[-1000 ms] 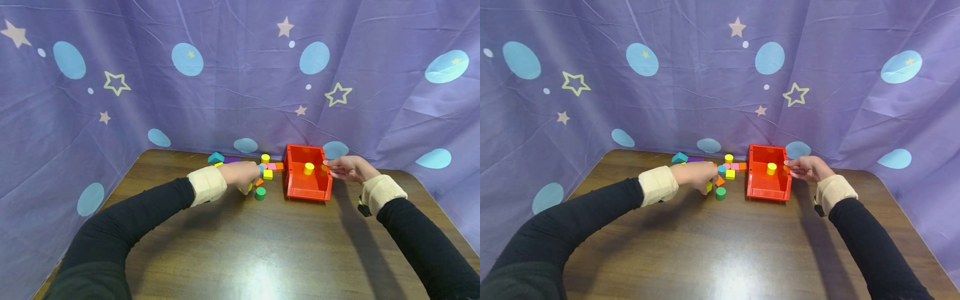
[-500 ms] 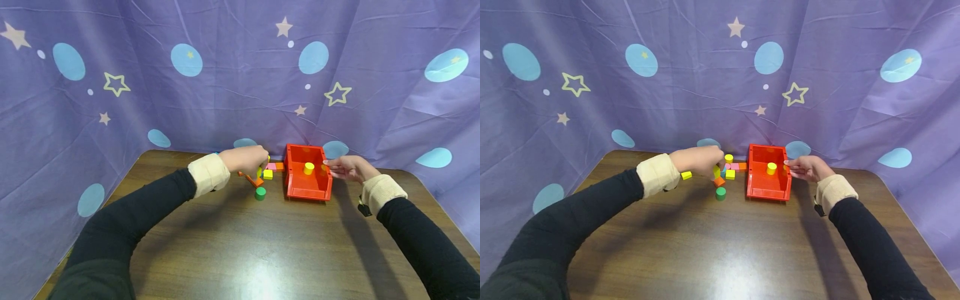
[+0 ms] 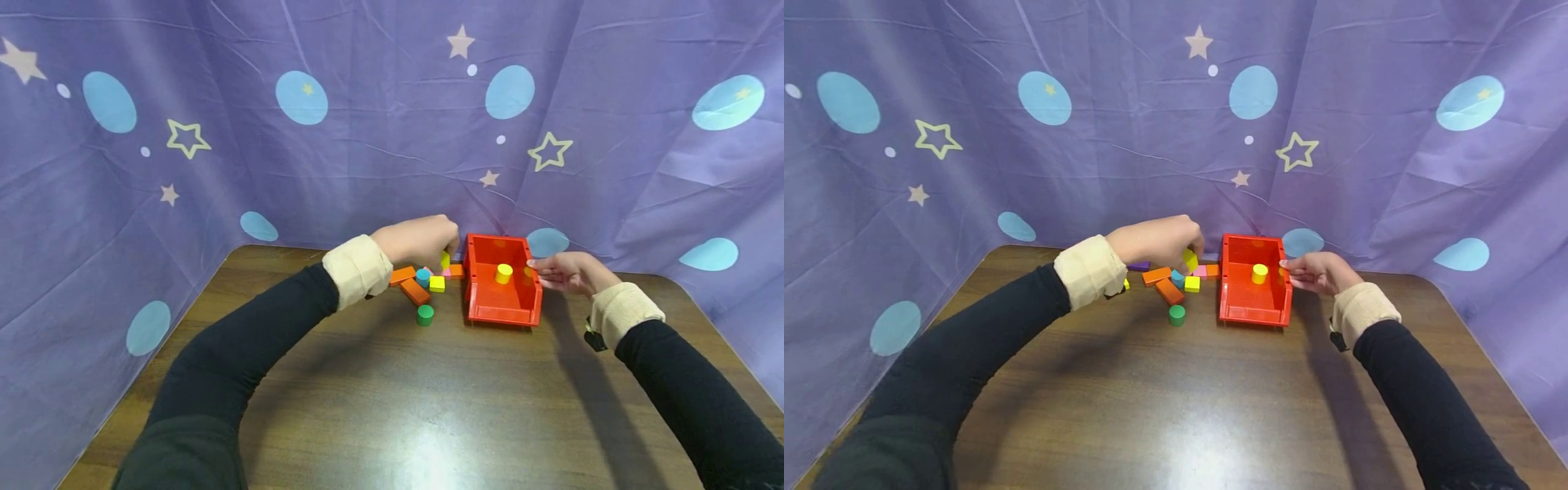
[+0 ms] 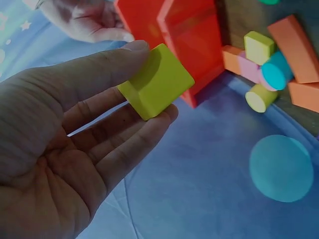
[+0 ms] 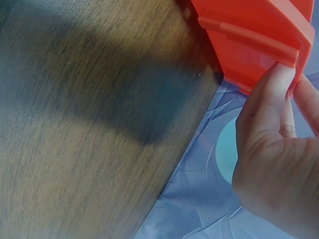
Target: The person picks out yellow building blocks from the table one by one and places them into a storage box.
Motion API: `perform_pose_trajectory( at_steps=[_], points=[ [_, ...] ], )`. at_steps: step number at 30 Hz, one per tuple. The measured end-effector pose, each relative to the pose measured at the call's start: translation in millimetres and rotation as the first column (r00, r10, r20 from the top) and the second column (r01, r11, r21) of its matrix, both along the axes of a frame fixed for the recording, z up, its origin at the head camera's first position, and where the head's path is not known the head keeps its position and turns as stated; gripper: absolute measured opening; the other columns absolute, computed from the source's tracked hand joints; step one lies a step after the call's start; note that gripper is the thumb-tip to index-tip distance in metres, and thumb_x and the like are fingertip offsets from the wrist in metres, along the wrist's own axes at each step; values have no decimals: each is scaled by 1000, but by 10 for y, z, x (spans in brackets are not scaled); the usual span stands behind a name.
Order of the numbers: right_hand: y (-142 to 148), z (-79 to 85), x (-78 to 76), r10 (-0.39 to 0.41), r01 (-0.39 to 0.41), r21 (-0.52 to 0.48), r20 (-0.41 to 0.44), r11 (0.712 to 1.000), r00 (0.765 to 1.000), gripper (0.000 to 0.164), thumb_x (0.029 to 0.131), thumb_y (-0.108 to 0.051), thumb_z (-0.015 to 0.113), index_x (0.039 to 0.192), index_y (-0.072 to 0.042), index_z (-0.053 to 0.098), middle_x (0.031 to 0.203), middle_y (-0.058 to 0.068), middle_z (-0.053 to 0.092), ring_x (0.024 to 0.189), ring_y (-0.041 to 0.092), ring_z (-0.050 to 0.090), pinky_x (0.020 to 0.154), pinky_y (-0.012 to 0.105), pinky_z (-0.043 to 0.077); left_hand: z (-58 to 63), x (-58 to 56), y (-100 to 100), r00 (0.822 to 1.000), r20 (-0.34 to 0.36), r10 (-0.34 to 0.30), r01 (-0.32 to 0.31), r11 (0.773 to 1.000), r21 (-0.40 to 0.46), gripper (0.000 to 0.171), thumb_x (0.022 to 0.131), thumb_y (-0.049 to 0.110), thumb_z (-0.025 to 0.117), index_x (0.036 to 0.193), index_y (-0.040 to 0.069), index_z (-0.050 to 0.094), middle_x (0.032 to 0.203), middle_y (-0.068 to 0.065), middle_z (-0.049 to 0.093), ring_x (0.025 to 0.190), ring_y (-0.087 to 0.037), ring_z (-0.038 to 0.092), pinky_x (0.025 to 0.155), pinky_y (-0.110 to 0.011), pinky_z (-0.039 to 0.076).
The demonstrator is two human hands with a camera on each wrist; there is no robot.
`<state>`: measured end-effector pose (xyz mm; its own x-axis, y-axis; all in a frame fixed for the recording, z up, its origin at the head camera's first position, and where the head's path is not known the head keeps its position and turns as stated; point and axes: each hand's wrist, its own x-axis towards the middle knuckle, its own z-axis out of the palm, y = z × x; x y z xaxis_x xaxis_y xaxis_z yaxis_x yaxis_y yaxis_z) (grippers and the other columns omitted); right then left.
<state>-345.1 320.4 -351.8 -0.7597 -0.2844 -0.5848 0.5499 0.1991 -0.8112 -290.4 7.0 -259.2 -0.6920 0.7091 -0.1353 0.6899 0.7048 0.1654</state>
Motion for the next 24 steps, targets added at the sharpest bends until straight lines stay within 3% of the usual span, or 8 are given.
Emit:
perform_pose_trajectory(
  at_steps=[5, 11, 14, 17, 20, 24],
  points=[
    [6, -3, -14, -4, 4, -3, -2, 1000, 1000, 35, 108, -11, 51, 79, -14, 70, 79, -6, 71, 71, 5, 66, 73, 18, 56, 79, -70, 130, 1000, -14, -5, 5, 1000, 16, 15, 84, 3, 82, 97, 3, 77, 92, -4, 71, 78, -16, 60, 72, -26, 53],
    [8, 0, -14, 2, -2, 0, -6, 1000, 1000, 38, 108, -10, 49, 78, -15, 71, 79, -6, 71, 71, 5, 66, 74, 18, 56, 122, -137, 314, 999, -32, -21, 22, 999, 31, 16, 82, 3, 83, 96, 3, 77, 90, -4, 71, 78, -15, 60, 72, -26, 53],
    [10, 9, -8, 1, -1, 2, -5, 1000, 1000, 38, 108, -10, 49, 78, -15, 72, 79, -6, 72, 72, 4, 66, 74, 18, 56, 139, -162, 425, 999, -38, -27, 29, 999, 37, 8, 81, 2, 80, 87, 6, 75, 80, -2, 66, 71, -14, 54, 64, -24, 48],
    [9, 16, -5, -6, 6, 4, -2, 1000, 1000, 37, 108, -10, 50, 77, -15, 72, 79, -6, 72, 72, 5, 66, 74, 18, 56, 153, -190, 548, 999, -33, -24, 25, 999, 34, 11, 82, 1, 78, 78, 8, 71, 70, 1, 56, 62, -11, 43, 58, -22, 40],
    [8, 9, -7, -1, 1, 6, -7, 1000, 1000, 38, 108, -10, 50, 78, -16, 72, 79, -6, 71, 72, 4, 66, 74, 17, 56, 163, -214, 668, 1000, -15, -12, 12, 1000, 21, 7, 83, 3, 79, 83, 8, 74, 76, 1, 61, 64, -10, 46, 60, -21, 44],
    [4, -4, -3, 9, -9, -1, -13, 1000, 1000, 38, 108, -10, 49, 78, -16, 72, 79, -7, 71, 72, 3, 66, 74, 16, 55, 163, -270, 815, 1000, -19, 11, -11, 1000, -8, 16, 83, 7, 82, 99, 7, 78, 100, -2, 72, 83, -13, 60, 73, -23, 52]
  ],
)
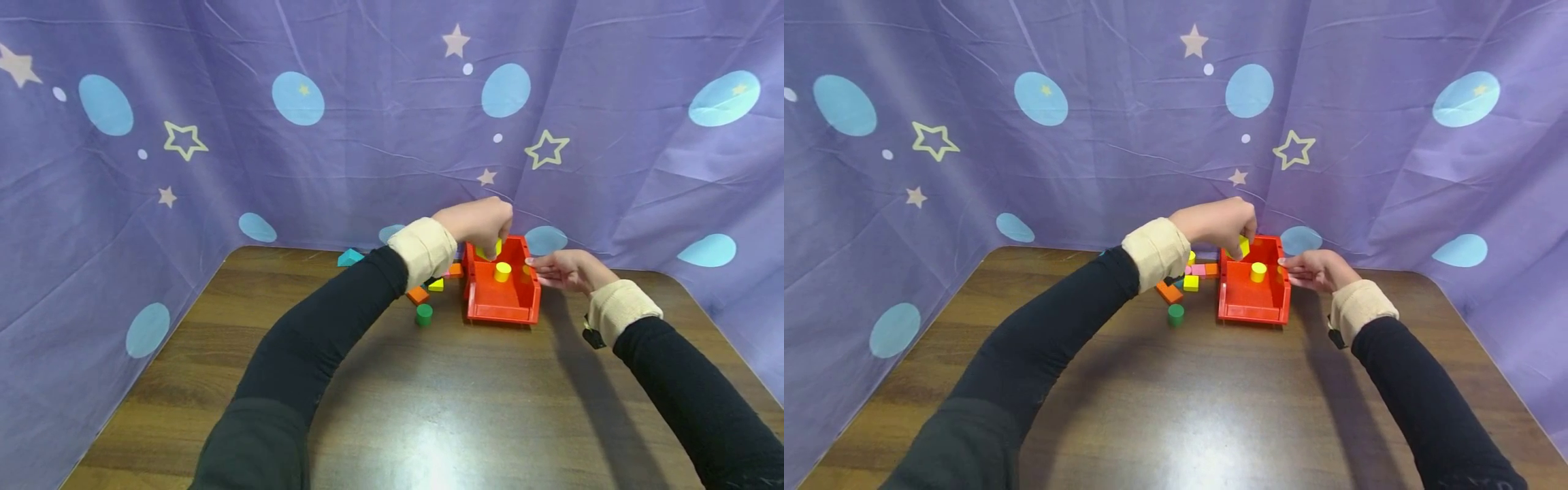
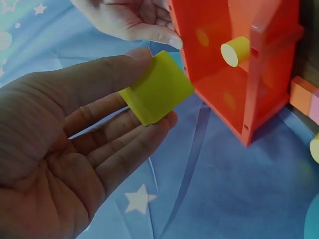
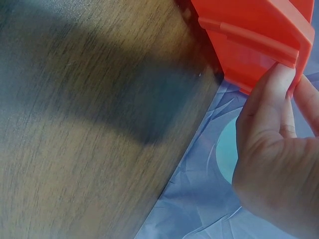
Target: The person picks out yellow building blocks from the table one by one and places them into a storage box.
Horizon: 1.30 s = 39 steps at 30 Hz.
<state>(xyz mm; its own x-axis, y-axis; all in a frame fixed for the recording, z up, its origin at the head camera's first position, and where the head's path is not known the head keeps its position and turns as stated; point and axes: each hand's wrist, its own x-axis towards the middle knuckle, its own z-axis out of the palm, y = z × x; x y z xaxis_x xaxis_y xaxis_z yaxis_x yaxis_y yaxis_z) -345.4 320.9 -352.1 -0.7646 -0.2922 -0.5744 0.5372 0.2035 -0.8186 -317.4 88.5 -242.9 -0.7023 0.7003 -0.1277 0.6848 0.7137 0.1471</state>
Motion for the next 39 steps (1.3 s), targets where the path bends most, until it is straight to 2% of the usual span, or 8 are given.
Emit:
perform_pose_trajectory(
  at_steps=[9, 16, 22, 30, 36, 38, 39],
  points=[
    [21, -2, 4, -8, 8, -9, 11, 1000, 1000, 37, 108, -10, 49, 77, -15, 70, 76, -7, 72, 70, 4, 66, 73, 16, 55, -50, -182, 279, 997, -3, 78, -78, 997, -23, 15, 82, 8, 81, 93, 10, 71, 93, 1, 68, 86, -12, 59, 74, -23, 51],
    [33, 6, 12, -25, 25, -16, 13, 1000, 1000, 38, 108, -10, 49, 77, -15, 71, 75, -6, 72, 69, 4, 66, 72, 16, 55, -93, -253, 422, 983, 54, 173, -171, 984, -43, 25, 83, 13, 85, 101, 12, 68, 100, 2, 65, 92, -12, 57, 77, -23, 50],
    [22, 10, 25, -34, 34, -14, 6, 999, 999, 37, 107, -10, 51, 77, -15, 72, 76, -5, 72, 69, 5, 67, 71, 17, 56, -131, -294, 490, 953, 110, 282, -278, 959, -48, 33, 84, 17, 86, 108, 13, 64, 106, 3, 65, 95, -12, 58, 80, -25, 50],
    [-5, 16, 19, -52, 53, -6, 36, 999, 998, 37, 107, -11, 50, 77, -13, 71, 73, -4, 69, 67, 6, 66, 70, 17, 56, -184, -368, 516, 917, 160, 365, -360, 931, -57, 41, 85, 21, 85, 118, 15, 62, 116, 4, 64, 102, -13, 58, 86, -26, 50],
    [-8, 19, 20, -44, 44, -20, 23, 999, 999, 39, 108, -10, 48, 77, -12, 70, 73, -4, 70, 67, 5, 66, 70, 16, 55, -328, -469, 451, 865, 243, 439, -457, 890, 17, 42, 82, 15, 86, 117, 15, 63, 118, 3, 64, 103, -15, 60, 86, -29, 52],
    [-13, 14, 27, -37, 38, -15, 9, 999, 999, 38, 108, -10, 48, 77, -12, 69, 74, -5, 70, 68, 5, 66, 70, 16, 55, -394, -501, 444, 851, 260, 457, -477, 879, 19, 40, 81, 14, 86, 114, 15, 63, 117, 3, 64, 102, -16, 60, 85, -30, 53],
    [-16, 10, 30, -40, 40, -11, 3, 999, 999, 37, 108, -10, 49, 77, -12, 69, 74, -5, 70, 68, 5, 66, 70, 16, 55, -425, -516, 444, 850, 255, 460, -479, 878, 16, 41, 81, 14, 86, 114, 16, 63, 117, 3, 64, 102, -16, 60, 85, -30, 52]
  ],
)
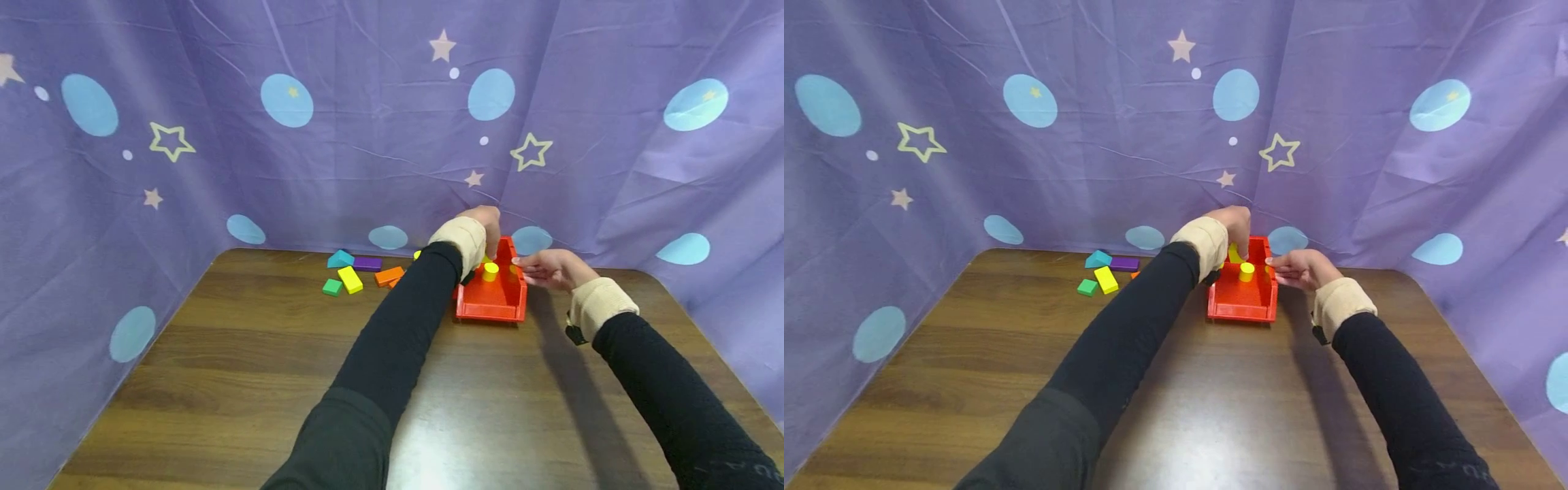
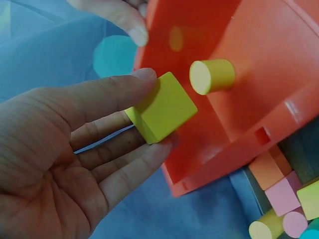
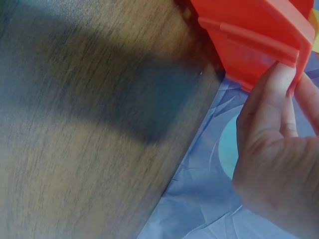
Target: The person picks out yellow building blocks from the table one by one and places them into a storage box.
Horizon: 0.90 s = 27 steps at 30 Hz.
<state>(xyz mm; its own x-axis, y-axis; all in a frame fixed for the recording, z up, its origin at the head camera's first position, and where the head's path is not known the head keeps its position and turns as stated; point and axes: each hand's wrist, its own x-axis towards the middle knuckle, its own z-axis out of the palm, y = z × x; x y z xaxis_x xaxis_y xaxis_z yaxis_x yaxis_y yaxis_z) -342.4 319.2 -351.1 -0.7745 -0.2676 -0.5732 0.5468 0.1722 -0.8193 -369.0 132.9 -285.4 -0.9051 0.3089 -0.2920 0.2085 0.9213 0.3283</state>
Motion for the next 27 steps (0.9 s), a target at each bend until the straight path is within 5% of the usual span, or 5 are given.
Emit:
perform_pose_trajectory(
  at_steps=[10, 18, 27],
  points=[
    [-3, -5, -12, -42, 41, 6, 11, 999, 999, 34, 107, -11, 53, 77, -13, 70, 76, -5, 69, 70, 6, 65, 71, 17, 56, -195, -93, 77, 998, 48, 40, -41, 999, 31, 46, 83, 8, 83, 122, 16, 59, 122, 1, 62, 103, -17, 58, 82, -31, 54],
    [-26, -11, -31, -54, 54, 12, 6, 998, 999, 36, 106, -10, 53, 74, -13, 71, 73, -4, 69, 67, 6, 64, 69, 17, 56, -274, -66, 68, 998, -44, 37, -37, 999, 12, 18, 94, 6, 69, 111, 11, 65, 113, -2, 66, 94, -16, 57, 78, -26, 53],
    [-23, -7, -1, -78, 78, 1, 22, 997, 997, 38, 106, -9, 52, 74, -11, 72, 72, -3, 70, 66, 6, 65, 68, 17, 55, -387, -104, 110, 993, -108, 44, -50, 997, -54, 13, 96, 8, 67, 108, 12, 71, 115, 0, 69, 95, -15, 60, 79, -26, 53]
  ],
)
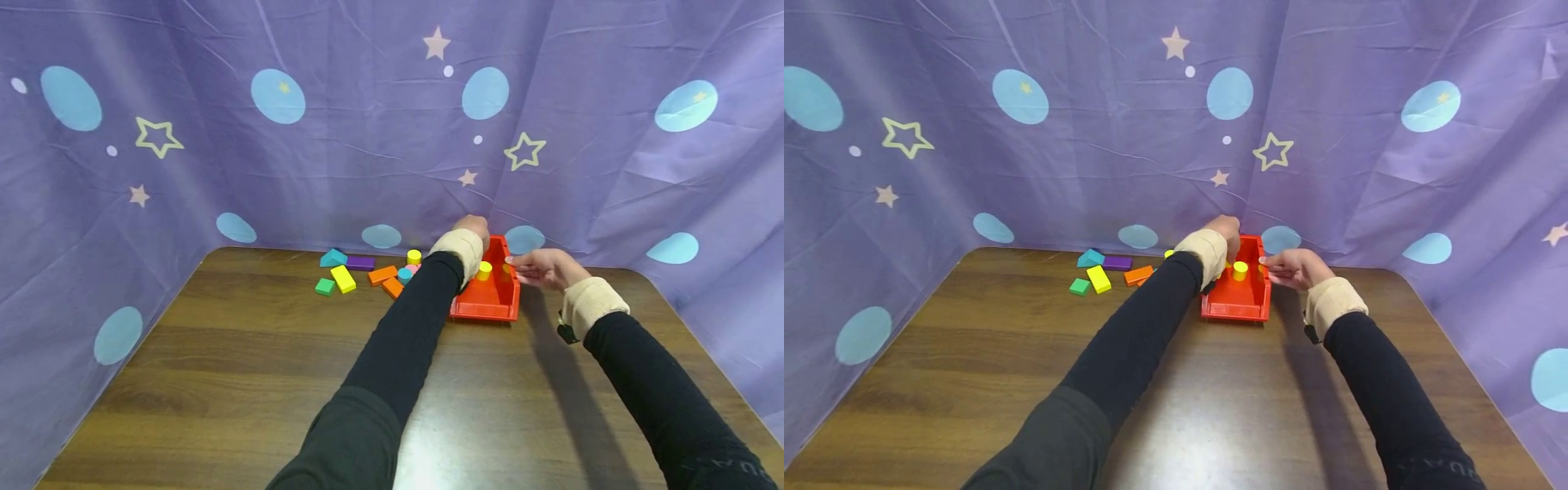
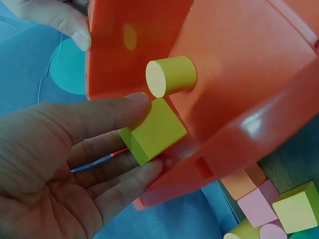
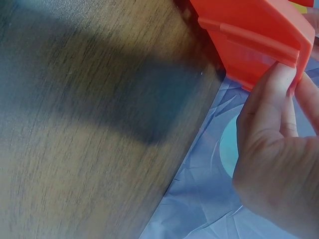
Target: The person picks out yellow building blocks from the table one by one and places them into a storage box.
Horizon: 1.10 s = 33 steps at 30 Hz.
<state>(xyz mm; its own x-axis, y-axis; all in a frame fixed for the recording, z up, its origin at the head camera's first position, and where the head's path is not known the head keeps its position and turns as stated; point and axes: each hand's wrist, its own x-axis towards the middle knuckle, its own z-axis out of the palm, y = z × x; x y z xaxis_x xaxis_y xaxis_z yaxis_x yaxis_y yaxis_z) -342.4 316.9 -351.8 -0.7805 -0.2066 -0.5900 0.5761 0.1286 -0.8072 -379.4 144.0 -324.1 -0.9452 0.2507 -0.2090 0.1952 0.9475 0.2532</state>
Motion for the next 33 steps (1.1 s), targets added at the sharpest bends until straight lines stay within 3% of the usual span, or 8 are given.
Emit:
perform_pose_trajectory(
  at_steps=[8, 16, 24, 33],
  points=[
    [2, -11, 2, -3, 3, 3, 10, 1000, 1000, 38, 106, -9, 51, 74, -11, 72, 72, -3, 69, 65, 7, 65, 67, 18, 56, -107, -74, 108, 999, -40, 31, -34, 995, -89, 25, 99, 16, 65, 123, 20, 71, 130, 3, 67, 111, -13, 63, 93, -30, 52],
    [-8, -30, -18, -1, 1, 6, 8, 1000, 1000, 35, 106, -10, 54, 75, -11, 71, 71, -3, 69, 65, 7, 64, 68, 18, 56, -162, -125, 163, 997, -29, 70, -73, 992, -102, 27, 103, 21, 60, 127, 23, 71, 131, 5, 67, 111, -11, 64, 93, -30, 52],
    [-25, -14, 3, 5, -5, -8, -18, 1000, 1000, 35, 106, -8, 53, 76, -12, 70, 74, -4, 70, 67, 6, 65, 68, 17, 55, -178, -111, 225, 992, -91, 90, -105, 979, -175, 30, 107, 25, 51, 129, 24, 71, 127, 9, 69, 108, -8, 66, 87, -25, 54],
    [-16, -10, 15, -4, 4, -17, -21, 1000, 1000, 37, 106, -7, 51, 75, -12, 69, 71, -4, 70, 65, 6, 65, 67, 16, 55, -238, -107, 330, 982, -100, 162, -178, 967, -184, 32, 106, 34, 53, 134, 28, 68, 131, 11, 67, 111, -6, 65, 85, -26, 56]
  ],
)
